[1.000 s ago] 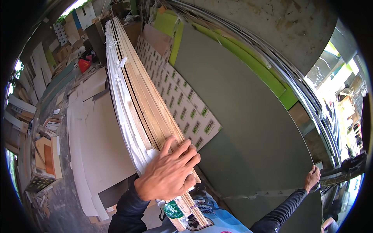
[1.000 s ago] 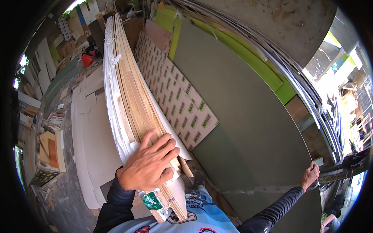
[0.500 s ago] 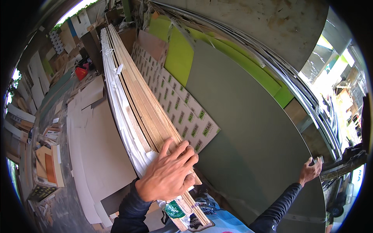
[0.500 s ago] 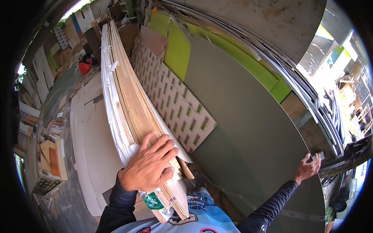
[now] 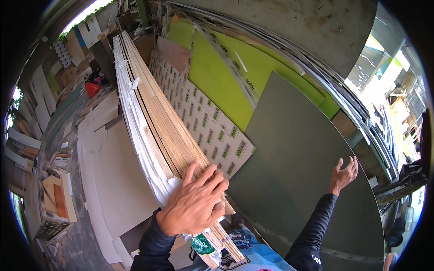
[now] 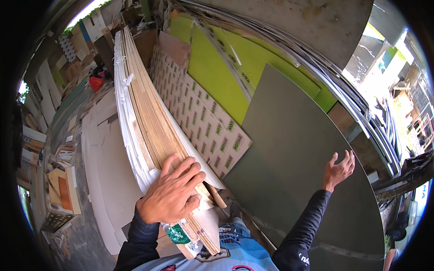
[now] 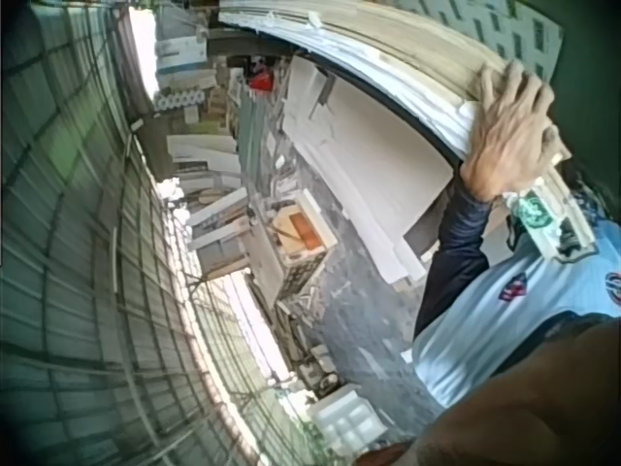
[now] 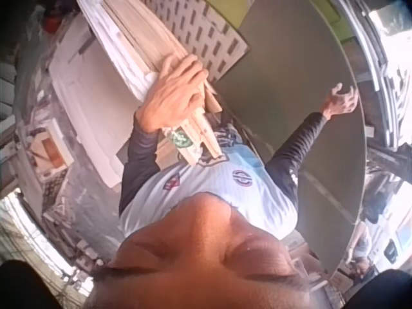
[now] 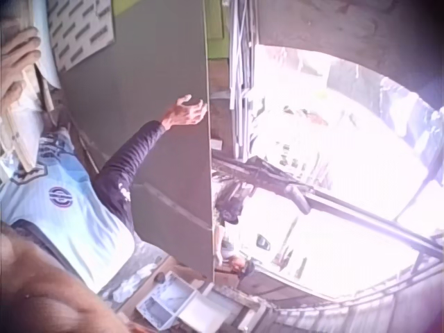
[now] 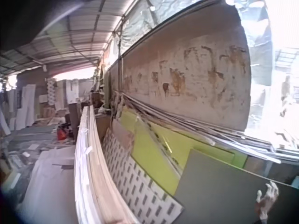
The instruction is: The person measures a large wood panel with a tape measure, marks it with a pencil, and uses a hammer to secure a wooden guide strip. The person then moves to a storage rack and sorts through several large wood and laminate panels.
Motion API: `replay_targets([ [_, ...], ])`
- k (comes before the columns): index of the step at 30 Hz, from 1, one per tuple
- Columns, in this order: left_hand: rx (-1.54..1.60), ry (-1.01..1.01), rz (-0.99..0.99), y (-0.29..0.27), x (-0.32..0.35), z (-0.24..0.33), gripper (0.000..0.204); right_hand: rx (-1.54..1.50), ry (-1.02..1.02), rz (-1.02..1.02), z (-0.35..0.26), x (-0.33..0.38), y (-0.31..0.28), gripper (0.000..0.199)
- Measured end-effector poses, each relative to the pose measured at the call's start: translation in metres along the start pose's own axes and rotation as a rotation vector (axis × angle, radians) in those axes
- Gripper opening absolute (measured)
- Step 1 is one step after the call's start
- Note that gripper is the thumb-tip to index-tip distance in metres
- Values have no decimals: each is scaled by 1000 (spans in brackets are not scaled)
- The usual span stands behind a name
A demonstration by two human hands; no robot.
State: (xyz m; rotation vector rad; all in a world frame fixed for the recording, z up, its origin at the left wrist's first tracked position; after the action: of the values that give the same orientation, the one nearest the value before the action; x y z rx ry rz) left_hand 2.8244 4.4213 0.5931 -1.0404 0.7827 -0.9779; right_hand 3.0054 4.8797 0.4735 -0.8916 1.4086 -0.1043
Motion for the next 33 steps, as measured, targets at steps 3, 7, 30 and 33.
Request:
replay_targets([
  [3,9,-17,-18,0,2,0,46,-59,-19,-41,-22,20,-3,39],
  [7,10,-14,-2,-3,3,0,48,-501,-104,-190,-69,51,-18,25],
  [30,32,-19,25,4,5,2,57,-2191,37,-1184,-317,163,-170,86],
  [33,75,-10,50,2,3,5,54,-2115,31,-1113,-309,160,-163,83],
])
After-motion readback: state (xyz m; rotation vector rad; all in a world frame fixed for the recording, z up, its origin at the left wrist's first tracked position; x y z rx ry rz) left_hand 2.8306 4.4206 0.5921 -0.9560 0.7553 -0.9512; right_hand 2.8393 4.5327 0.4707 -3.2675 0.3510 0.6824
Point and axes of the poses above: each hand's wrist, its own x-axis away from the middle knuckle, its own y-axis out of the palm, z = x × y, the point moved 4 cm from there along -x, towards the middle knuckle, and after that the axes turned 7 degrees about x, right-handed, at the moved point
